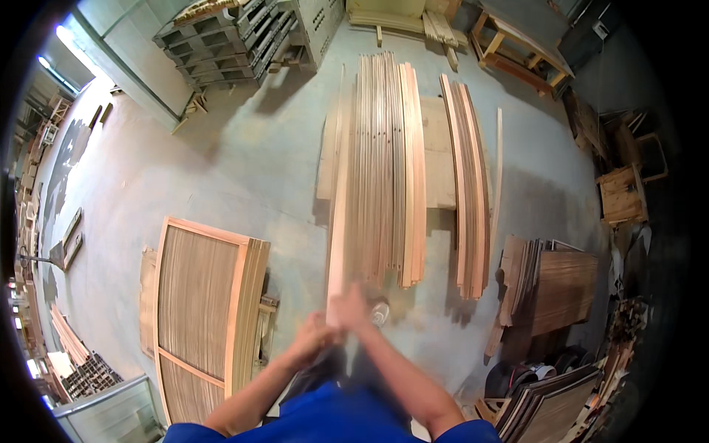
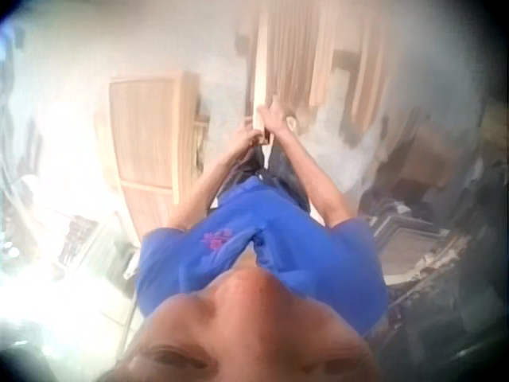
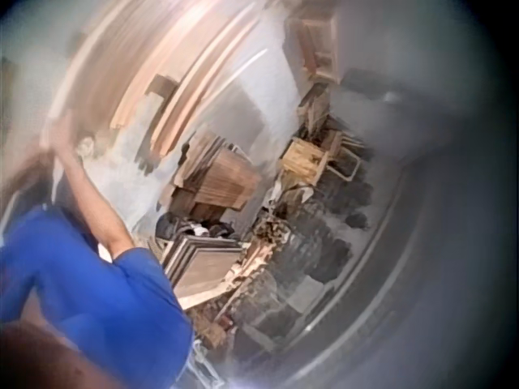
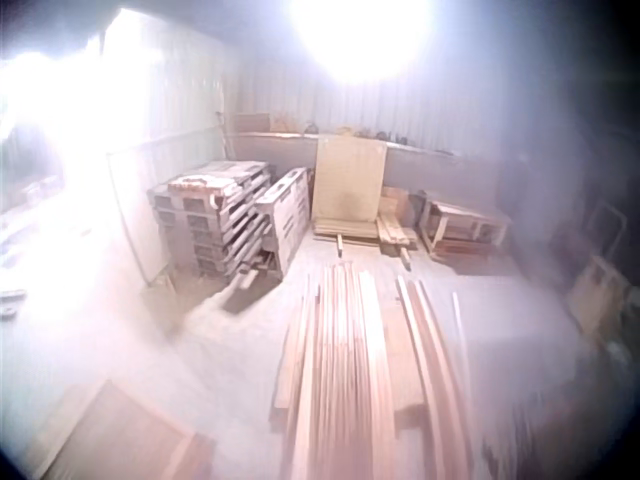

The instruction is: The person uses a nail gun to attach a wooden strip to a large wooden panel, then sands the edges with an orbital sander. They move the panel aside and repeatedly pick up, inspect, and stack long wooden planks. Finally, they measure and mark a plank with a tape measure and marker.

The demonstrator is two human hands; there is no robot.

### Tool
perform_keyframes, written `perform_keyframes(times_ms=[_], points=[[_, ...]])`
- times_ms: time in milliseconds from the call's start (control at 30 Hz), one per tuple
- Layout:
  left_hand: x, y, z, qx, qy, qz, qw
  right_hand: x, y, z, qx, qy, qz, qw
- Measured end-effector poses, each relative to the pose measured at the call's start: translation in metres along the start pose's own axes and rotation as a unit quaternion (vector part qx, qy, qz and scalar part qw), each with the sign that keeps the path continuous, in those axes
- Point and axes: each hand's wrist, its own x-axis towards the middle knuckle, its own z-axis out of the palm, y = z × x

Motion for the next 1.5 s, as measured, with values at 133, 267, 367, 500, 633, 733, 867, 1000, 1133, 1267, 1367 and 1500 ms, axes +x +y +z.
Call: perform_keyframes(times_ms=[133, 267, 367, 500, 633, 733, 867, 1000, 1133, 1267, 1367, 1500], points=[[0.05, -0.11, -0.017, 0.116, -0.041, 0.071, 0.99, -0.019, -0.013, 0.013, -0.052, -0.119, 0.126, 0.984], [0.105, -0.161, -0.024, 0.2, 0.011, 0.025, 0.979, 0.003, 0.039, 0.025, -0.055, -0.163, 0.087, 0.981], [0.175, -0.234, -0.055, 0.252, 0.041, 0.001, 0.967, 0.039, 0.085, 0.028, -0.057, -0.198, 0.099, 0.974], [0.298, -0.322, -0.09, 0.348, 0.143, 0.016, 0.926, 0.125, 0.252, 0.058, -0.147, -0.116, 0.096, 0.978], [0.437, -0.348, -0.111, 0.441, 0.154, -0.092, 0.879, 0.202, 0.356, 0.069, -0.255, 0.025, 0.091, 0.962], [0.508, -0.36, -0.115, 0.424, 0.132, -0.111, 0.889, 0.243, 0.415, 0.089, -0.271, 0.12, 0.066, 0.953], [0.544, -0.372, -0.111, 0.414, 0.143, -0.136, 0.889, 0.271, 0.413, 0.096, -0.162, -0.068, 0.172, 0.969], [0.546, -0.411, -0.127, 0.416, 0.174, -0.12, 0.884, 0.266, 0.408, 0.082, -0.086, -0.081, 0.195, 0.974], [0.556, -0.403, -0.127, 0.44, 0.148, -0.161, 0.871, 0.247, 0.411, 0.047, 0.027, -0.101, 0.146, 0.984], [0.517, -0.402, -0.126, 0.439, 0.161, -0.066, 0.881, 0.206, 0.36, 0.012, 0.241, -0.169, 0.141, 0.945], [0.445, -0.38, -0.109, 0.409, 0.145, -0.052, 0.899, 0.177, 0.218, -0.058, 0.52, -0.274, 0.143, 0.796], [0.336, -0.362, -0.11, 0.412, 0.072, -0.112, 0.902, 0.148, 0.047, -0.149, 0.636, -0.267, 0.017, 0.723]])
